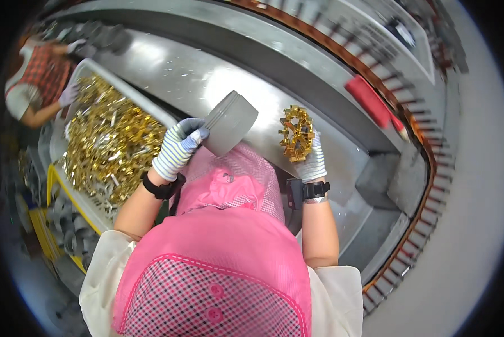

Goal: The worker is assembling metal ring parts and internal cross-shaped components onto a circular jig on a manufacturing line.

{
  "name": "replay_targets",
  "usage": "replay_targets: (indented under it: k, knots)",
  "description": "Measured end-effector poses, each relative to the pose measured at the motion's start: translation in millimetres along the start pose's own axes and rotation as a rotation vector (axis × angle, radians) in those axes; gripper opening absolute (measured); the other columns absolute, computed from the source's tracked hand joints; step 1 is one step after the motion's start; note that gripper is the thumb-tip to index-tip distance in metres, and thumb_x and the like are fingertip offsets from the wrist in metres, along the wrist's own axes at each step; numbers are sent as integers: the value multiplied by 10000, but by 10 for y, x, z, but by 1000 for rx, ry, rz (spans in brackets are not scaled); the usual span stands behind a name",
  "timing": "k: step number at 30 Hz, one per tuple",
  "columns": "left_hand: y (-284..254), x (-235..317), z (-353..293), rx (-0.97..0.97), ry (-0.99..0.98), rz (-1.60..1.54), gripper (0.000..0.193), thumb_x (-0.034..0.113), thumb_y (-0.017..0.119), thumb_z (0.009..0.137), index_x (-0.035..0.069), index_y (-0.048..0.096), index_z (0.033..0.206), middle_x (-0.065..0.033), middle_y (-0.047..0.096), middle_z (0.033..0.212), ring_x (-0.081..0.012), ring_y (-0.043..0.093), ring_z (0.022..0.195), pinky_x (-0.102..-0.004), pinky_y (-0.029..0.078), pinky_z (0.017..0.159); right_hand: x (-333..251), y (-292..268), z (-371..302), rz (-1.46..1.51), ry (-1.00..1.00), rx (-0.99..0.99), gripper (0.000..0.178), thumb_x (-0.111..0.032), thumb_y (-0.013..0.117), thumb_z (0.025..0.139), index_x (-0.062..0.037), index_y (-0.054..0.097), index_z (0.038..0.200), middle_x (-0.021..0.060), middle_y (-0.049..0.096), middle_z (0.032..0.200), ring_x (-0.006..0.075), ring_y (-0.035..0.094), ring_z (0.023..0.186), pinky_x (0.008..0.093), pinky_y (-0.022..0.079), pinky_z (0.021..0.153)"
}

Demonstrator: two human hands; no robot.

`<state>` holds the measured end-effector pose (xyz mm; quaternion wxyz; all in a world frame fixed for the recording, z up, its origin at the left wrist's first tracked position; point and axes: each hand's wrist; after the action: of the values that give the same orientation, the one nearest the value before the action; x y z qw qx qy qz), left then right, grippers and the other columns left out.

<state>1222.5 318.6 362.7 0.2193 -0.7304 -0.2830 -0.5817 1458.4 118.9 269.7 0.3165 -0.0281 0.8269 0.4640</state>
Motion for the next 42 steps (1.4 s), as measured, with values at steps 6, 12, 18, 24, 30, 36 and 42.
replay_targets:
  k: [6,12,18,24,30,36,42]
  knots:
    - [763,-1081,714,-347,706,890,217,126,681,766,72,644,973,-98,653,862,-292,629,924,-407,454,948,-266,-653,-369,56,-117,492,299,-343,632,912,-85,613,1063,35,637,979,163,611,848,314,520,770]
    - [1029,-1895,799,-583,692,1122,258,167,697,710,111,635,954,-83,637,911,-295,594,1013,-439,395,1035,-65,-748,-347,-551,-337,678,223,-268,654,915,-57,650,986,3,646,861,90,578,781,244,469,723]
    - [934,-1545,798,-252,619,723,316,129,662,751,46,612,1051,-170,621,1022,-353,587,1015,-435,428,995,170,-314,110,-1493,-823,134,129,-99,700,788,-97,618,888,86,657,922,297,593,846,411,464,752]
    - [874,-1634,821,80,209,437,433,207,550,878,-13,528,1250,-245,578,1191,-389,556,1099,-431,439,959,422,-327,515,-1572,-822,-103,154,-92,714,768,-101,613,885,90,662,848,309,612,754,402,472,702]
    - [1077,-1836,926,1,148,397,428,235,486,933,-21,527,1274,-197,568,1266,-313,539,1189,-370,409,1016,527,-432,563,-1543,-756,-118,119,-78,682,766,-103,601,850,89,657,822,310,610,715,401,467,679]
    - [1200,-1960,935,65,146,255,378,184,463,933,3,553,1251,-209,561,1257,-367,524,1180,-402,406,1020,564,-497,636,-1531,-850,-123,234,-54,691,718,-127,537,878,73,624,761,303,580,630,402,455,593]
    - [1246,-1873,924,58,78,233,375,155,449,938,15,544,1273,-208,550,1283,-355,515,1211,-378,395,1033,603,-642,624,-1499,-777,-142,227,-51,689,713,-123,534,862,75,618,752,305,587,635,403,458,592]
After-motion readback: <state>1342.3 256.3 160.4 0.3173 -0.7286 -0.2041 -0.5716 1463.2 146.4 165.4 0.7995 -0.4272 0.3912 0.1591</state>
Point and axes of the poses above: each hand's wrist, its own z-axis towards the middle knuckle, its own y-axis out of the palm, x = y × z
